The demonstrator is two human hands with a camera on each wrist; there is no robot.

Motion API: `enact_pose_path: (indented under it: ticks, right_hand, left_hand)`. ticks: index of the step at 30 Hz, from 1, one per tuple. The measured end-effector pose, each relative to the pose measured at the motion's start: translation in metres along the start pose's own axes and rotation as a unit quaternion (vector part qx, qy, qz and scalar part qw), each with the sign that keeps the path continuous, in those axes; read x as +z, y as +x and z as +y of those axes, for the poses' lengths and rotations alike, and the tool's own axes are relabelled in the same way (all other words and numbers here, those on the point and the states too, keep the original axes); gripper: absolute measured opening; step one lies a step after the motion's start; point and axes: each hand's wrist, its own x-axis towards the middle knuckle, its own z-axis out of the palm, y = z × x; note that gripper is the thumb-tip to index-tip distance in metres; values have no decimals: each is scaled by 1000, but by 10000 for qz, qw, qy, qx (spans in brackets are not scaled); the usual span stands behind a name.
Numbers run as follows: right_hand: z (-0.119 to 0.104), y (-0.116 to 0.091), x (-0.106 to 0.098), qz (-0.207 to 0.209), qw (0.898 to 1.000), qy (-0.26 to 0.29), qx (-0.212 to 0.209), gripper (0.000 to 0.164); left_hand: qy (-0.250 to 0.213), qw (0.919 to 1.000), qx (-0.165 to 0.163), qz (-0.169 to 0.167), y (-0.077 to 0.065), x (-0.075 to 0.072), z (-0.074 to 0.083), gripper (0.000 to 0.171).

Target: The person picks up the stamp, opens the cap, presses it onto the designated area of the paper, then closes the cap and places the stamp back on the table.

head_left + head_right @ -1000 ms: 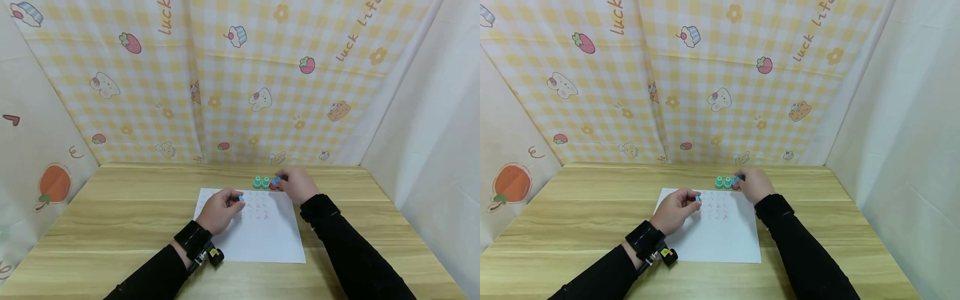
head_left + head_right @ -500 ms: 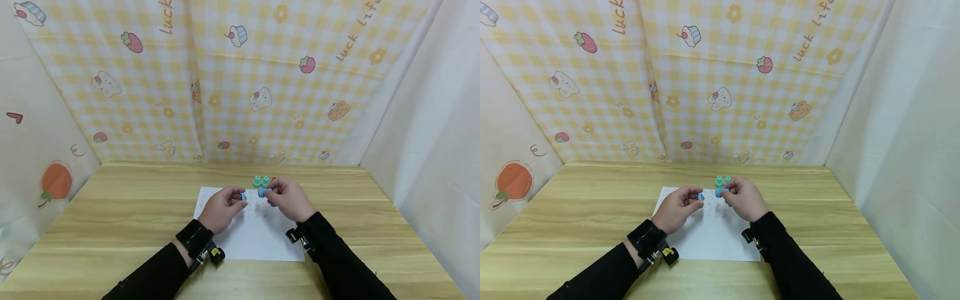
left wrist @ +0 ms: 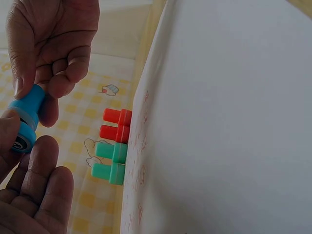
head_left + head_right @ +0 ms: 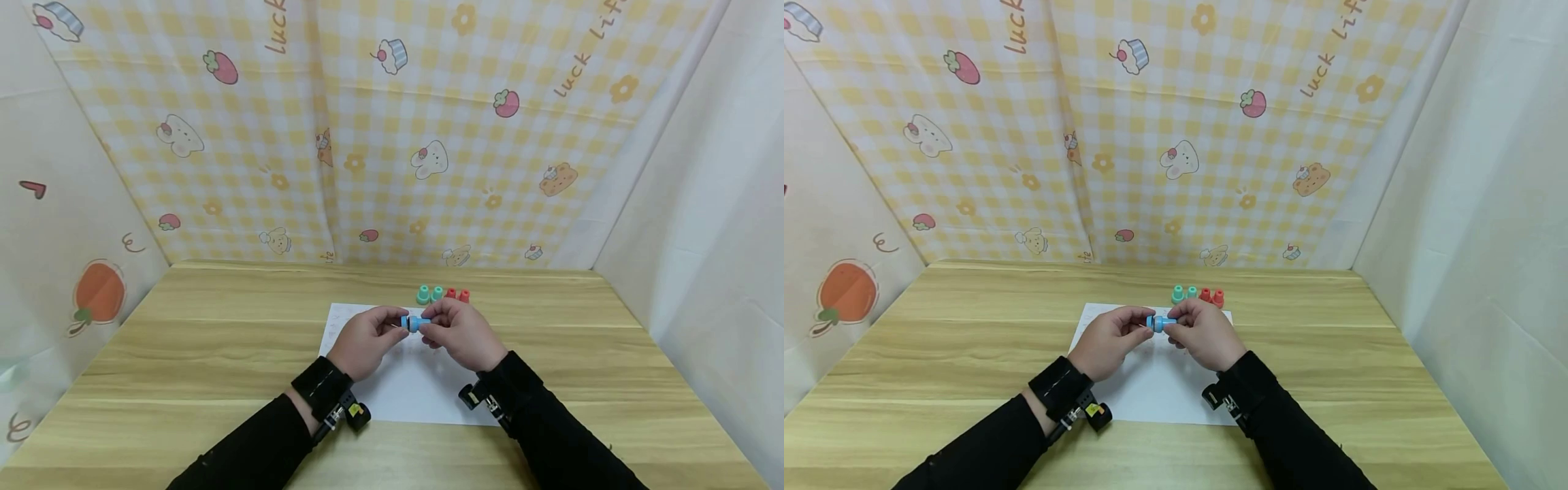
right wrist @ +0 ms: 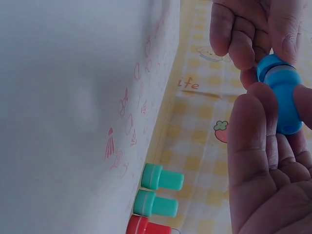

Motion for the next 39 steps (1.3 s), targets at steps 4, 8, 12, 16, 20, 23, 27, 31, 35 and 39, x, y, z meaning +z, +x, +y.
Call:
enact_pose_path:
  ticks: [4, 8, 12, 16, 20, 23, 27, 31, 35, 39]
  right_hand:
    - [0, 0, 1, 17, 10000, -63, 8, 13]
    - [-1, 1, 2, 12, 9999, -101, 25, 12]
    - [-2, 1, 2, -14, 9999, -126, 7, 11]
    - [-3, 0, 3, -24, 9999, -130, 4, 11]
    - [-3, 0, 3, -29, 9999, -132, -2, 10]
    - [-3, -1, 3, -32, 9999, -155, -44, 11]
    - [-2, -2, 2, -44, 9999, -135, -89, 11]
    - [-2, -2, 3, -41, 9999, -117, -65, 10]
    - [-2, -1, 4, -24, 9999, -149, -4, 10]
    - [-2, -1, 5, -24, 9998, -200, 10, 9]
  left_hand:
    - [-12, 10000, 29, 5, 1, 0, -1, 29]
    - [-21, 10000, 70, 6, 2, 1, -1, 29]
    - [-32, 10000, 71, -41, 1, 0, -1, 29]
    - [-16, 9999, 76, -77, 1, 0, -1, 29]
    - [19, 9999, 75, -100, 1, 1, -1, 30]
    - [44, 9999, 67, -126, 2, 1, -1, 30]
    - [84, 9998, 68, -145, 2, 2, -1, 29]
    - [99, 9998, 94, -139, 2, 2, -1, 29]
    - [121, 9998, 88, -131, 1, 1, 0, 28]
    - [115, 9998, 58, -138, 0, 0, 1, 27]
